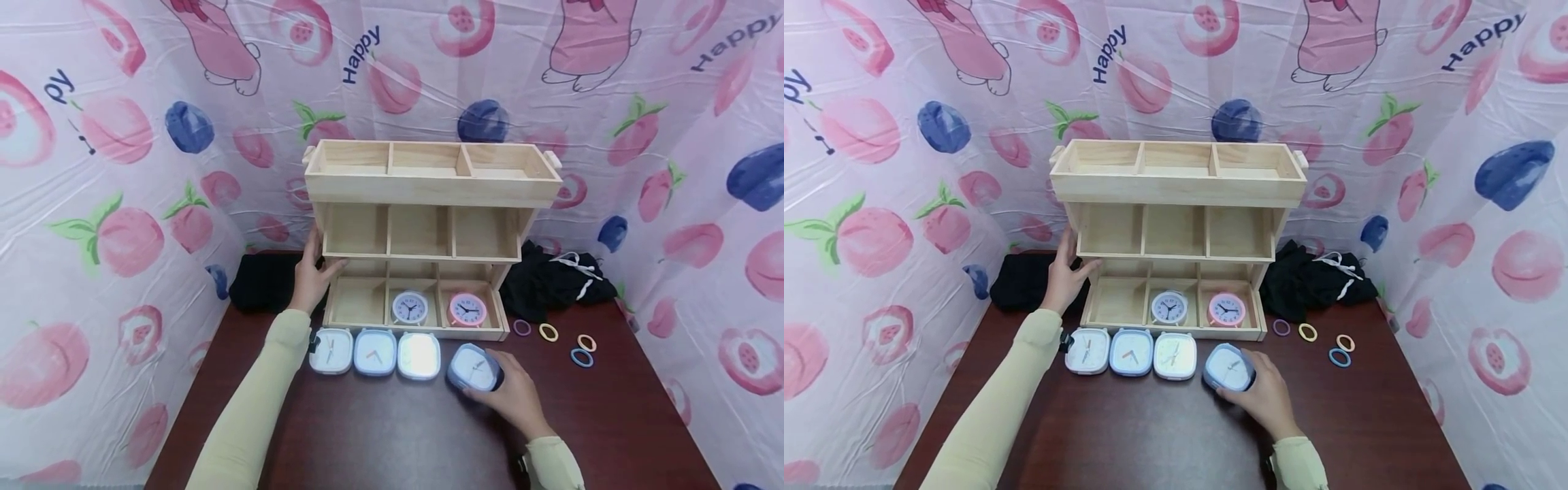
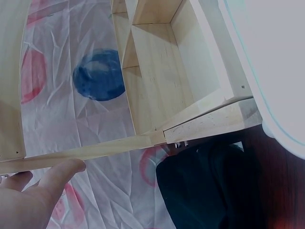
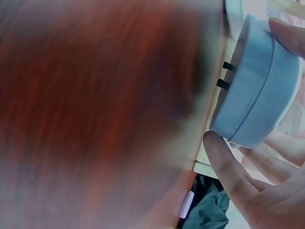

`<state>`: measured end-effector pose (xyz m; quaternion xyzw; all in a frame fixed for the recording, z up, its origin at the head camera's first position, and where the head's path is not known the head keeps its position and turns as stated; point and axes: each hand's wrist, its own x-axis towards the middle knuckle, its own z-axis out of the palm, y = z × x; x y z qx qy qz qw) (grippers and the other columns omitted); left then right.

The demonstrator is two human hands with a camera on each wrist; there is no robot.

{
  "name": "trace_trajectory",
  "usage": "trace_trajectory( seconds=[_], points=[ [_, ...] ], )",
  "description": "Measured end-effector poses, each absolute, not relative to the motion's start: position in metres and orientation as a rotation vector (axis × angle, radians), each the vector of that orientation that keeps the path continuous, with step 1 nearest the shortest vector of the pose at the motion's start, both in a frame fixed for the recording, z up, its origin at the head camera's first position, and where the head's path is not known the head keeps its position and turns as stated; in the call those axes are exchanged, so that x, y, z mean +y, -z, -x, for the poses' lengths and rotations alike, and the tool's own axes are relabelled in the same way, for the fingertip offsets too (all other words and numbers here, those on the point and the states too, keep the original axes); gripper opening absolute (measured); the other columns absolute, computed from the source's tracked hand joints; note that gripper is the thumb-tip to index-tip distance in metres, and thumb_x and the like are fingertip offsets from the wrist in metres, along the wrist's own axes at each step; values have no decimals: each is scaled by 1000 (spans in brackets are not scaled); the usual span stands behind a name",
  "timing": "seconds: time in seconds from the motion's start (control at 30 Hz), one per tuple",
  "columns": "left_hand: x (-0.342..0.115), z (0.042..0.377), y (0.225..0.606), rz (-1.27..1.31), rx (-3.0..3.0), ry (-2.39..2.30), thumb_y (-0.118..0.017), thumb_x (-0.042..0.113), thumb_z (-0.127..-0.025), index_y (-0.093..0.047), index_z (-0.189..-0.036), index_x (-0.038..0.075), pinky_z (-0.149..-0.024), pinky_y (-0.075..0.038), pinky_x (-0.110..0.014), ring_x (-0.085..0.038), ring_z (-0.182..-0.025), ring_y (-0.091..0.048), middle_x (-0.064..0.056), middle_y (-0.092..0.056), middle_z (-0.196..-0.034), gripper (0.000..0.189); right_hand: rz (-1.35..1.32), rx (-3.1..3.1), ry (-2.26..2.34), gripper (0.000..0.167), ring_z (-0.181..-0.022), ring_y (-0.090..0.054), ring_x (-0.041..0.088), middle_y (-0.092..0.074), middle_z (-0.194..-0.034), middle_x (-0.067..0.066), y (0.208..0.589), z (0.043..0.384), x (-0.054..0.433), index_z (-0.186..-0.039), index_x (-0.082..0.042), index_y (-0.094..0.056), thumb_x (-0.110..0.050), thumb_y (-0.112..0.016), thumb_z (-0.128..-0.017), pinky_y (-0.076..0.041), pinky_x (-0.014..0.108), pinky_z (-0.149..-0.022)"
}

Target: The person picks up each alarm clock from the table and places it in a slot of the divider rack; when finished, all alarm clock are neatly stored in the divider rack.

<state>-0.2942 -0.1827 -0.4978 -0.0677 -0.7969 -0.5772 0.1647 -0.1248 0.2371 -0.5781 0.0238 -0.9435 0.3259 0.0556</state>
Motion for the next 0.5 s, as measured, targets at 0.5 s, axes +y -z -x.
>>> trace_trajectory(
  seconds=[0.5],
  points=[
    [-182, 293, 496, 184, -2266, 1665, -82, 21, -96, -17, -172, 37, -120, -45, -62, -34, -157, -42, -8, -34, -175, 102, -142, -2600, -1121, 87, -108, -68, 26, -71, -132, 12, 549, 154, 192, -138, -10, -67, -34, -105, -64, -59, 39, -85]
  ],
)
